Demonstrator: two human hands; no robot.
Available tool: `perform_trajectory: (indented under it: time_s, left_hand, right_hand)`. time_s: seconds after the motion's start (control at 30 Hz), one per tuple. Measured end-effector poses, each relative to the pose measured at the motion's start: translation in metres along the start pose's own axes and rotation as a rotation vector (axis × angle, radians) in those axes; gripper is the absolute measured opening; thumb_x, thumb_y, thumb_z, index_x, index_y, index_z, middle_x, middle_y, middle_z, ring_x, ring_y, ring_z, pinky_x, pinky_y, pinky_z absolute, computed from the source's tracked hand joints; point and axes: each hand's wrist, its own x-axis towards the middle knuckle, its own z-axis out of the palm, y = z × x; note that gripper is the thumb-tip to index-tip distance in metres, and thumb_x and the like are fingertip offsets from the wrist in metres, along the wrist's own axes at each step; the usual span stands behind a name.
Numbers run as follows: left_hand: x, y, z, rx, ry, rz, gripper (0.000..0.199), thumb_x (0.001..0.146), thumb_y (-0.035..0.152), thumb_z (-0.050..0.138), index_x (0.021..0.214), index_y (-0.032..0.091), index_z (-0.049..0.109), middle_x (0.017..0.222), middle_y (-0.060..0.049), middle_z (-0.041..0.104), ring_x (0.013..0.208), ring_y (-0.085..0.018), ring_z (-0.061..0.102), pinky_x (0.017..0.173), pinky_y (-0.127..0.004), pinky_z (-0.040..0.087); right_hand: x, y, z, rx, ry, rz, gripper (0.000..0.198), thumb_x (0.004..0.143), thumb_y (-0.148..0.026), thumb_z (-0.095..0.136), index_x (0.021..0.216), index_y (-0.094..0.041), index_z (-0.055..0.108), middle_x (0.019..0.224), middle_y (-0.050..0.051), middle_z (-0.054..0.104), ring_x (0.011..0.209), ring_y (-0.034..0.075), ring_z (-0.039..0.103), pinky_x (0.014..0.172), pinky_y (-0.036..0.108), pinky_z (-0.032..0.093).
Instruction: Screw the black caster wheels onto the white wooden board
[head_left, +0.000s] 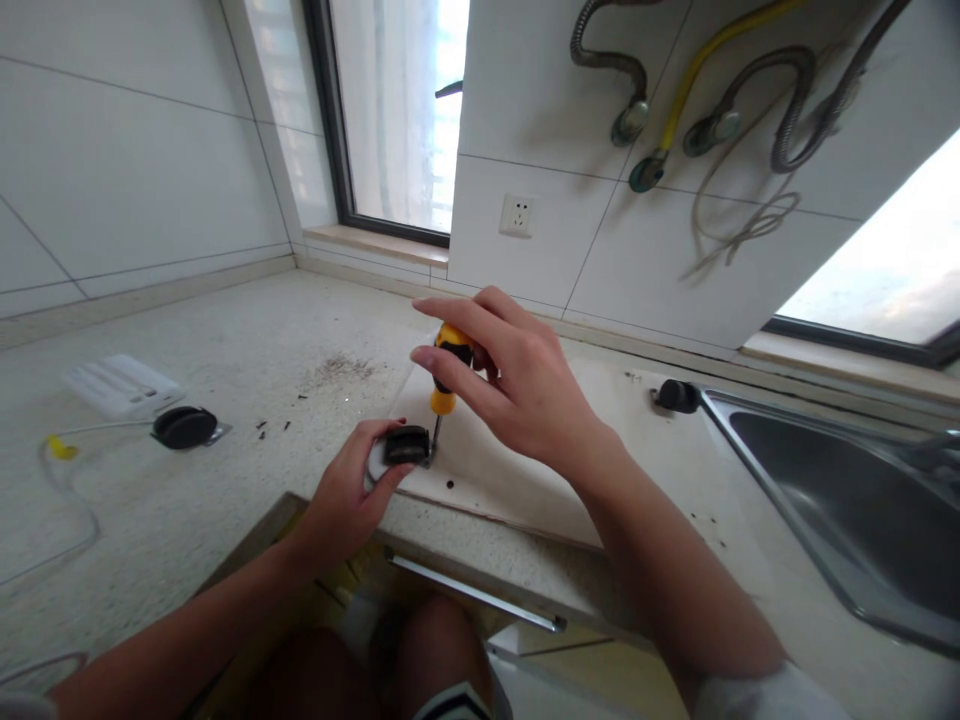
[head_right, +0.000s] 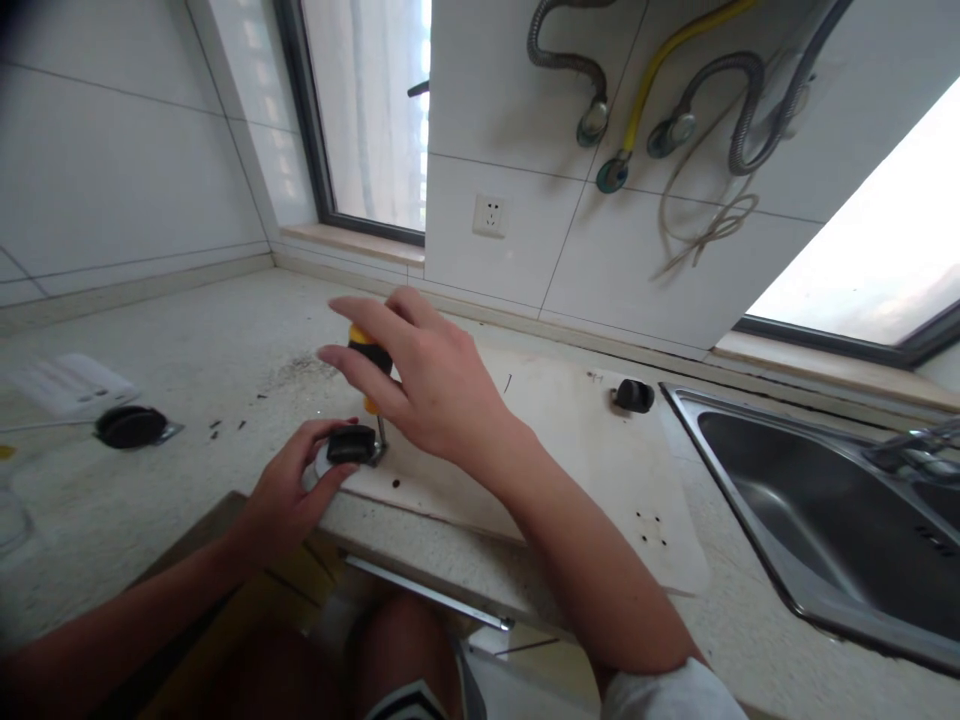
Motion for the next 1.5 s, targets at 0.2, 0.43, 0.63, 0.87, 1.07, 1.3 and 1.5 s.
perform_trajectory:
  time_s: [0.2, 0.43, 0.63, 0.87, 1.07, 1.3, 1.5]
  left_hand:
    - [0.000, -0.001, 0.001, 0.000, 0.009, 0.002, 0.037, 0.101, 0.038, 0.069, 0.135, 0.024, 0.061, 0.135, -0.011, 0.073, 0.128, -0.030, 0.071, 0.115, -0.049, 0.057]
    - [0.000, 0.001, 0.001, -0.005, 0.003, 0.003, 0.037, 0.102, 0.038, 0.068, 0.135, 0.024, 0.060, 0.136, -0.012, 0.072, 0.128, -0.030, 0.071, 0.113, -0.048, 0.057]
    - [0.001, 0.000, 0.001, 0.001, 0.011, 0.024, 0.036, 0.102, 0.036, 0.068, 0.135, 0.024, 0.061, 0.136, -0.011, 0.072, 0.130, -0.029, 0.071, 0.114, -0.046, 0.057]
    - [0.000, 0.000, 0.001, -0.003, 0.010, 0.020, 0.037, 0.102, 0.037, 0.068, 0.136, 0.024, 0.060, 0.136, -0.012, 0.072, 0.129, -0.030, 0.071, 0.114, -0.047, 0.057]
    - [0.000, 0.002, 0.000, -0.005, 0.001, 0.007, 0.037, 0.102, 0.037, 0.067, 0.136, 0.024, 0.060, 0.137, -0.013, 0.071, 0.130, -0.030, 0.071, 0.114, -0.048, 0.056]
    - [0.001, 0.006, 0.000, -0.006, 0.002, 0.002, 0.036, 0.102, 0.033, 0.066, 0.136, 0.024, 0.060, 0.133, -0.011, 0.072, 0.127, -0.029, 0.071, 0.112, -0.048, 0.057]
    - [0.002, 0.007, -0.001, -0.011, -0.004, 0.007, 0.035, 0.102, 0.031, 0.066, 0.136, 0.024, 0.060, 0.129, -0.009, 0.072, 0.123, -0.027, 0.071, 0.110, -0.046, 0.057]
  right_hand:
    - [-0.004, -0.003, 0.003, -0.076, 0.033, -0.012, 0.053, 0.105, -0.030, 0.057, 0.156, -0.016, 0.059, 0.115, 0.008, 0.067, 0.103, 0.021, 0.064, 0.095, 0.037, 0.054]
    - [-0.003, -0.001, 0.011, -0.150, 0.041, -0.010, 0.048, 0.107, -0.029, 0.053, 0.154, -0.020, 0.055, 0.115, 0.009, 0.073, 0.103, 0.023, 0.067, 0.093, 0.037, 0.054]
    - [-0.004, -0.005, 0.009, -0.179, 0.008, 0.061, 0.032, 0.108, -0.028, 0.051, 0.137, -0.023, 0.062, 0.109, 0.005, 0.074, 0.090, 0.019, 0.066, 0.082, 0.032, 0.051]
    - [-0.004, -0.005, 0.010, -0.179, 0.029, 0.060, 0.046, 0.106, -0.026, 0.048, 0.151, -0.017, 0.052, 0.116, 0.008, 0.072, 0.098, 0.020, 0.067, 0.086, 0.034, 0.052]
    - [-0.005, -0.005, 0.010, -0.194, 0.071, 0.083, 0.026, 0.105, -0.030, 0.052, 0.129, -0.021, 0.060, 0.107, 0.005, 0.075, 0.082, 0.018, 0.065, 0.071, 0.032, 0.047]
    - [-0.009, -0.013, 0.010, -0.098, 0.178, 0.017, 0.016, 0.098, -0.024, 0.055, 0.114, -0.024, 0.059, 0.094, 0.000, 0.071, 0.075, 0.015, 0.063, 0.070, 0.031, 0.049]
    - [-0.008, -0.008, 0.020, -0.106, 0.118, -0.001, 0.008, 0.098, -0.025, 0.055, 0.106, -0.024, 0.056, 0.095, 0.001, 0.070, 0.074, 0.014, 0.059, 0.068, 0.030, 0.047]
